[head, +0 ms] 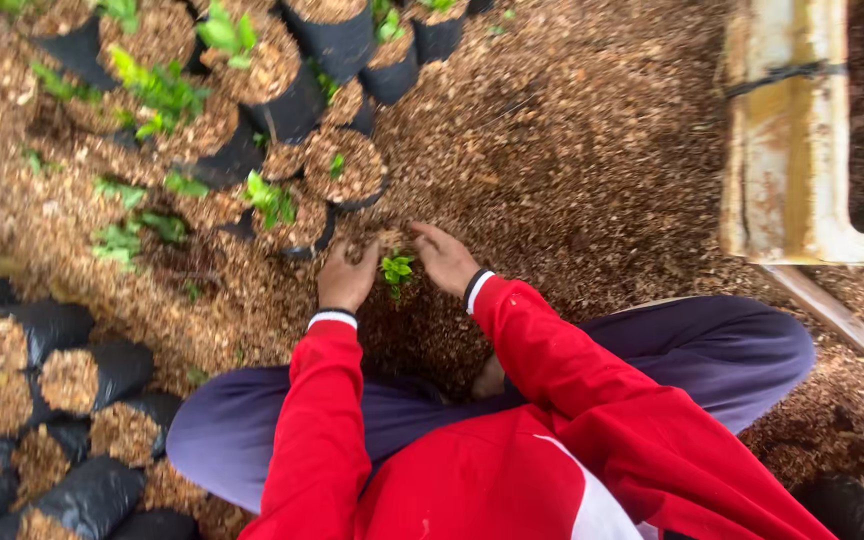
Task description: The person sits on the ground in a nursery and pots seedlings into black plastic grow bags. They fill each bag with bark substrate, place a green seedling into the bag, press substrate around it, and set the finished bag with the rows of potted plants.
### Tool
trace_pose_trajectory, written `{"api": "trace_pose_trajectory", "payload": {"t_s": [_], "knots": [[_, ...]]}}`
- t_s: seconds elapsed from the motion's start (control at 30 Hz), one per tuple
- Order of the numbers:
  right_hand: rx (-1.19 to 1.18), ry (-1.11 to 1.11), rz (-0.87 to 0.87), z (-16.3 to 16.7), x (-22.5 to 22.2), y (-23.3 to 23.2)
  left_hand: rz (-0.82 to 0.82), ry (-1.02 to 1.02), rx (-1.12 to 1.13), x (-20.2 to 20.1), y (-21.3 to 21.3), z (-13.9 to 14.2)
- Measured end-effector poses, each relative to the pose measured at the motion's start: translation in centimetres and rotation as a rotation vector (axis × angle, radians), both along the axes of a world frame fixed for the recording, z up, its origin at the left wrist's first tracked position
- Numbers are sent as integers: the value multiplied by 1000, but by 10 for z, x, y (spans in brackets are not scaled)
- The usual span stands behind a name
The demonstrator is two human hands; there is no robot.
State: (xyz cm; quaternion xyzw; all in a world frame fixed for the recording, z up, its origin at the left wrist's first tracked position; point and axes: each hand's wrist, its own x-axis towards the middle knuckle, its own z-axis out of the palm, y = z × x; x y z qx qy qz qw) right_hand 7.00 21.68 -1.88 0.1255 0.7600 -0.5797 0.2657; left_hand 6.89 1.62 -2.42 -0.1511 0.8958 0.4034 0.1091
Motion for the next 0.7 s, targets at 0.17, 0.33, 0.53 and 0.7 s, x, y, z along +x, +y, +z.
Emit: {"api": "trace_pose_trajectory", "payload": {"t_s": [0.17,0.33,0.53,0.7], "knots": [[527,512,727,62,-18,7,6,213,12,1,20,6],[550,334,841,60,-30,4,42,254,-213,12,31,10],[505,459,516,13,0,61,110,288,12,30,17,17],[578,492,519,-8,5,74,25,189,-44,1,33,1]]}}
